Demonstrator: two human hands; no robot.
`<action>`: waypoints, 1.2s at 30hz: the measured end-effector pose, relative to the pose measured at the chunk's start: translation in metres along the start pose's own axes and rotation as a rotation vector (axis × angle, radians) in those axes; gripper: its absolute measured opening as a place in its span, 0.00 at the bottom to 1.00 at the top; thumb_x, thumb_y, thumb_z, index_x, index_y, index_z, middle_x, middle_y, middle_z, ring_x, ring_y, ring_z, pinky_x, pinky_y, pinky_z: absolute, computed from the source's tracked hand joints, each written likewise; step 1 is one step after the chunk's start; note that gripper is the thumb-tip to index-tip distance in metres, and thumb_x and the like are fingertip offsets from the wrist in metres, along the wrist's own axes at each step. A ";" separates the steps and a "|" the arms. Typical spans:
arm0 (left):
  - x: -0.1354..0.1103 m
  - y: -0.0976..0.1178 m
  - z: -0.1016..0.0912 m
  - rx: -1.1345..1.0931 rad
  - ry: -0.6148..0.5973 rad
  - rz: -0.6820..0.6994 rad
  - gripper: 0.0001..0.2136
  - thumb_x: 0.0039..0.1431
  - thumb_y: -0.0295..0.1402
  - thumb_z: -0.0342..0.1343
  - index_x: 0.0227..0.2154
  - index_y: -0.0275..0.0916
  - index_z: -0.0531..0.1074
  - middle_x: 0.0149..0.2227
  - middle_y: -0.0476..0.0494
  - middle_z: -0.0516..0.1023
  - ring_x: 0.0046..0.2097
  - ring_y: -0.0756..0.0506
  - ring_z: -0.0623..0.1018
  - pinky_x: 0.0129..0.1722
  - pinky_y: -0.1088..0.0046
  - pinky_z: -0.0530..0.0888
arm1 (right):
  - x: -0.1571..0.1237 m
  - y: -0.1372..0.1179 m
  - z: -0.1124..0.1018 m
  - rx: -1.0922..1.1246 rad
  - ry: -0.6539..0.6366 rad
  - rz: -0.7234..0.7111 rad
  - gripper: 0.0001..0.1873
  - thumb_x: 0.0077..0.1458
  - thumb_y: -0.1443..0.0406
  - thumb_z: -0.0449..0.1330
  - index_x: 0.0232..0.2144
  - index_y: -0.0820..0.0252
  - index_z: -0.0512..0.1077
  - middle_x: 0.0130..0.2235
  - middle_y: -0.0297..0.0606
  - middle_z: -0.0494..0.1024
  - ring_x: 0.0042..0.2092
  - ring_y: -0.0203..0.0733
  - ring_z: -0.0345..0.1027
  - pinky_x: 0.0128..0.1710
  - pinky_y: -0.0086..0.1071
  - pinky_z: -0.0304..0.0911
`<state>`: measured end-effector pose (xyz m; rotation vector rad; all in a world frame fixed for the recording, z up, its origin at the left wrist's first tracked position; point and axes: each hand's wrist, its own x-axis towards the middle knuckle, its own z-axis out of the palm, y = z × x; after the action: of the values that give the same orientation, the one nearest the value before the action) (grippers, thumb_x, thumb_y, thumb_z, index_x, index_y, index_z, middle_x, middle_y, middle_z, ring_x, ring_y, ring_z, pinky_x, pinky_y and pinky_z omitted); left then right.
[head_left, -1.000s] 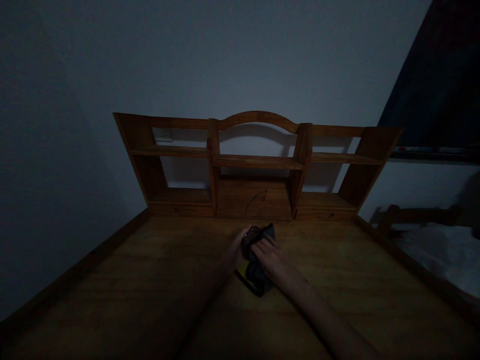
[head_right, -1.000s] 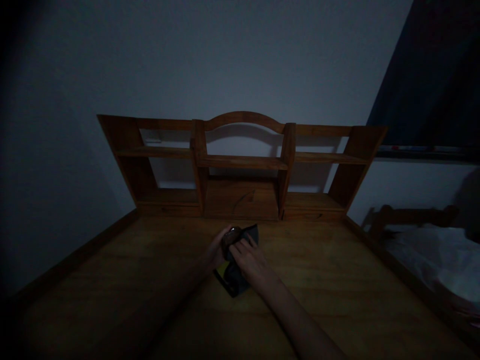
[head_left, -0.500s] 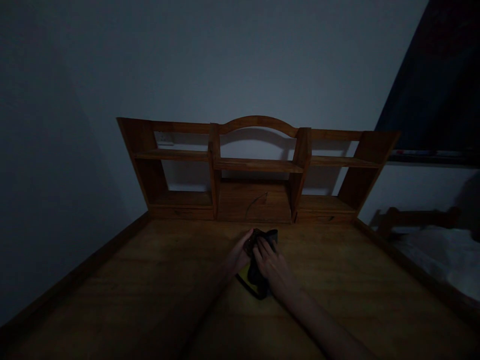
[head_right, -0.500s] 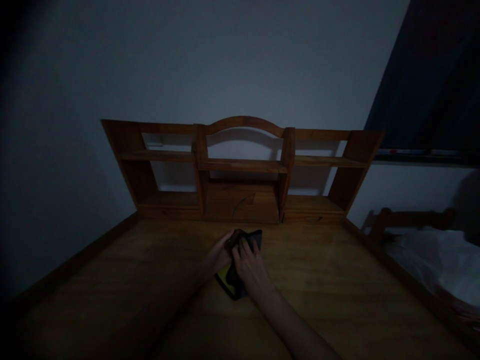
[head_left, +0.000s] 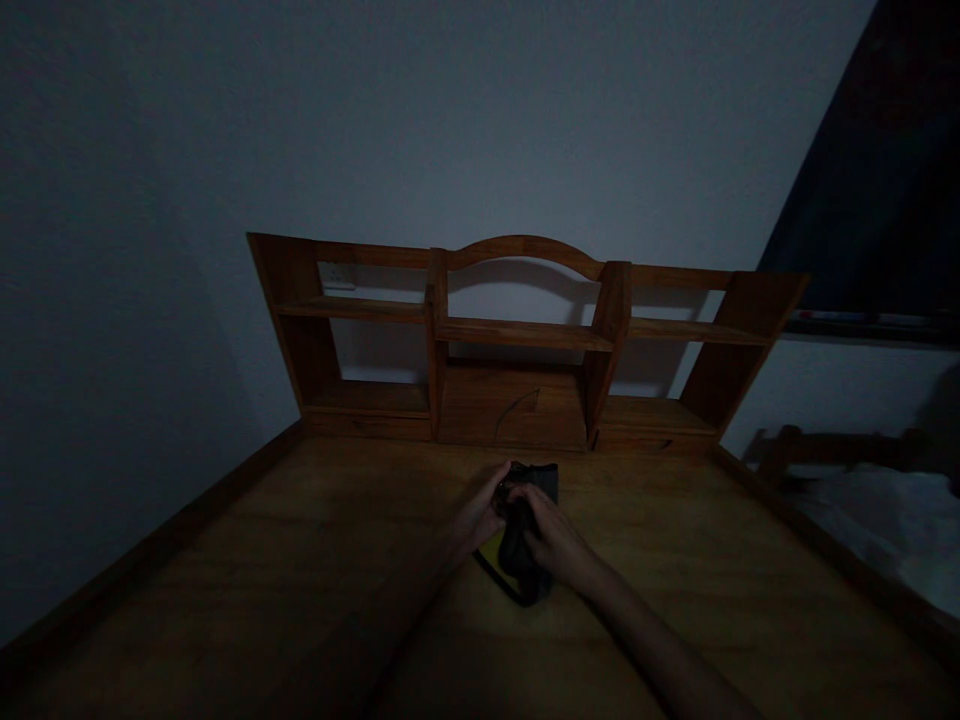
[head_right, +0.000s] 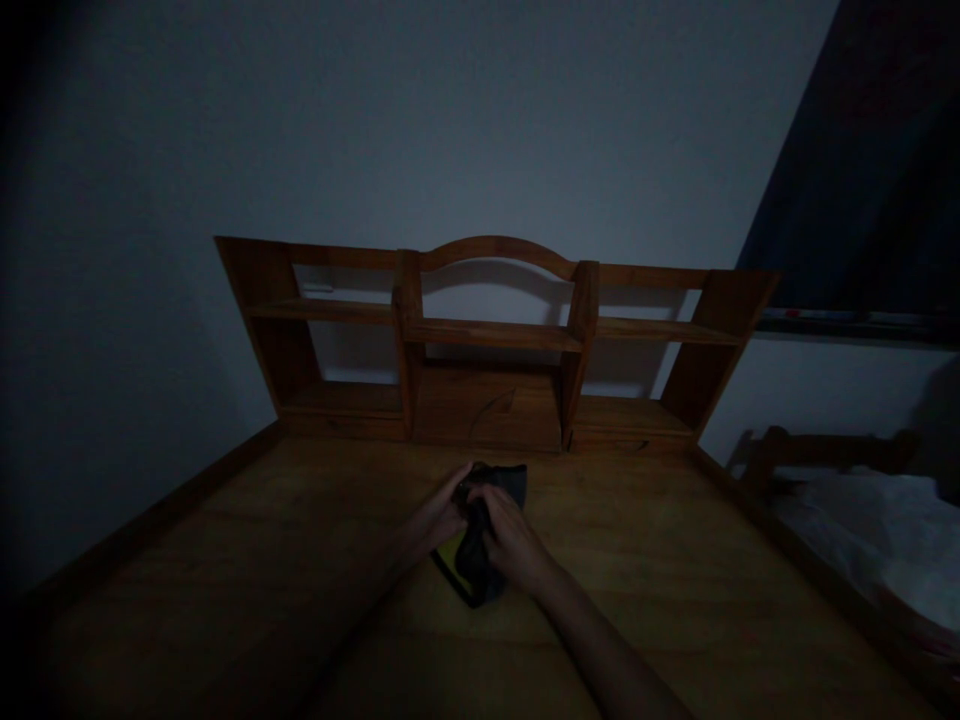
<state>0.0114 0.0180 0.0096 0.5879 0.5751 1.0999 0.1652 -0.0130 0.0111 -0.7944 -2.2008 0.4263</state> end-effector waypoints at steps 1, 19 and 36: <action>0.001 -0.001 -0.001 0.002 -0.008 0.010 0.12 0.54 0.40 0.61 0.36 0.35 0.75 0.36 0.44 0.79 0.37 0.48 0.77 0.39 0.74 0.70 | 0.000 0.000 -0.001 0.020 -0.003 0.020 0.29 0.43 0.80 0.49 0.48 0.56 0.61 0.48 0.41 0.69 0.53 0.44 0.63 0.53 0.41 0.62; 0.007 -0.007 -0.006 -0.069 -0.070 0.094 0.10 0.58 0.36 0.57 0.39 0.36 0.77 0.41 0.44 0.80 0.45 0.46 0.76 0.49 0.74 0.69 | 0.001 -0.017 0.002 -0.577 0.009 -0.037 0.27 0.56 0.76 0.50 0.58 0.62 0.56 0.59 0.52 0.63 0.62 0.54 0.52 0.60 0.50 0.55; 0.009 -0.003 -0.005 -0.115 -0.078 0.017 0.10 0.61 0.36 0.54 0.33 0.35 0.77 0.32 0.47 0.81 0.35 0.49 0.78 0.45 0.74 0.69 | 0.000 0.005 -0.008 -0.240 -0.063 0.022 0.24 0.48 0.79 0.53 0.47 0.57 0.63 0.45 0.41 0.71 0.48 0.46 0.66 0.48 0.38 0.65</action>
<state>0.0129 0.0261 0.0028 0.5343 0.4372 1.1133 0.1734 -0.0087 0.0142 -0.9440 -2.3326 0.2010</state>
